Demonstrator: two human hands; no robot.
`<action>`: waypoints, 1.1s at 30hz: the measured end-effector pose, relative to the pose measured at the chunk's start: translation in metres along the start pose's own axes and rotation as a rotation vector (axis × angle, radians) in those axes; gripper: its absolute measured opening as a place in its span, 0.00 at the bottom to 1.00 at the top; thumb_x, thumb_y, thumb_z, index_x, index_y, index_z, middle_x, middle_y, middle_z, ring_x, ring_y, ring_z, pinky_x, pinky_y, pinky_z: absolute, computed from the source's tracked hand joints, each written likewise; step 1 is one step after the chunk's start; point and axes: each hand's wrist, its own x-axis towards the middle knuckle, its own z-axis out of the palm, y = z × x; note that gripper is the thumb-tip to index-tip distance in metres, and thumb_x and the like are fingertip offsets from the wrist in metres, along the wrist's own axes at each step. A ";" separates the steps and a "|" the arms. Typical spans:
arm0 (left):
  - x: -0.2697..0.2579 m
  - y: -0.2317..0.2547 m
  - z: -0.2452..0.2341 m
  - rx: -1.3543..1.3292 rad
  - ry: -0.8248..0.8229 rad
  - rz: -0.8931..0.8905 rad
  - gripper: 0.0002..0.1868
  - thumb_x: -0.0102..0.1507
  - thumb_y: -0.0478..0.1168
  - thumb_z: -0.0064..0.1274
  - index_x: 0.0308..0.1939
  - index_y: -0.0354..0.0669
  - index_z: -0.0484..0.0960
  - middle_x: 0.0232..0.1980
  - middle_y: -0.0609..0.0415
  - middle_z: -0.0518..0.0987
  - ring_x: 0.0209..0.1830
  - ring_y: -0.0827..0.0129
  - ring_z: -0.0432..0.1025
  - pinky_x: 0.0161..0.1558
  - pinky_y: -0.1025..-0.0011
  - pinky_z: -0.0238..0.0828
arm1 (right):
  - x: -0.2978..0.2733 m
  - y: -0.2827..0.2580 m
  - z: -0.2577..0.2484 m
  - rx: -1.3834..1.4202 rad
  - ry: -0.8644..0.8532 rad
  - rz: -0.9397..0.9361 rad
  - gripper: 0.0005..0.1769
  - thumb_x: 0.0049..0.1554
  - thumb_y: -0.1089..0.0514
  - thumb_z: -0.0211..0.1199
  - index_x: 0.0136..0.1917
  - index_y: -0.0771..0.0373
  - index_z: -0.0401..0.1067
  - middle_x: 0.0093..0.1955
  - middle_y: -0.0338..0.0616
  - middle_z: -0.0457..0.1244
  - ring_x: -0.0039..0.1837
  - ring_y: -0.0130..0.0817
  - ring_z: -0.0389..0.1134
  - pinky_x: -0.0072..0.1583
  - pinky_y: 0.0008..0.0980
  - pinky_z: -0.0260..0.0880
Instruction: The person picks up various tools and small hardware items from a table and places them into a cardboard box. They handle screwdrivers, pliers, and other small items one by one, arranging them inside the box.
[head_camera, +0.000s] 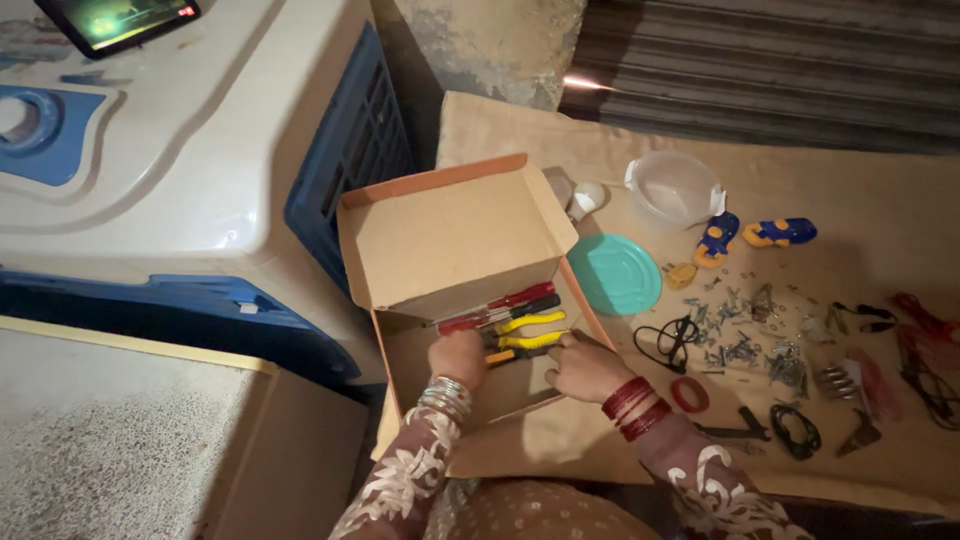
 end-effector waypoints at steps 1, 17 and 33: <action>0.001 -0.005 0.000 -0.024 0.005 -0.002 0.08 0.63 0.38 0.52 0.39 0.48 0.88 0.44 0.45 0.86 0.46 0.53 0.81 0.46 0.59 0.80 | -0.001 0.001 -0.001 -0.133 -0.033 -0.085 0.12 0.56 0.55 0.57 0.43 0.64 0.77 0.50 0.48 0.68 0.62 0.51 0.62 0.62 0.44 0.67; -0.026 -0.026 -0.026 0.009 0.008 0.328 0.09 0.52 0.43 0.65 0.33 0.45 0.85 0.38 0.44 0.84 0.41 0.51 0.80 0.43 0.57 0.78 | -0.030 -0.010 -0.036 0.480 0.507 0.234 0.16 0.57 0.62 0.56 0.57 0.67 0.75 0.56 0.54 0.67 0.55 0.55 0.70 0.56 0.45 0.71; -0.034 0.055 -0.022 -0.034 0.008 0.663 0.06 0.61 0.37 0.53 0.39 0.46 0.85 0.39 0.45 0.84 0.41 0.51 0.80 0.43 0.56 0.77 | -0.067 -0.043 -0.035 0.160 0.548 -0.021 0.16 0.60 0.50 0.59 0.41 0.66 0.72 0.44 0.49 0.65 0.55 0.49 0.66 0.70 0.51 0.58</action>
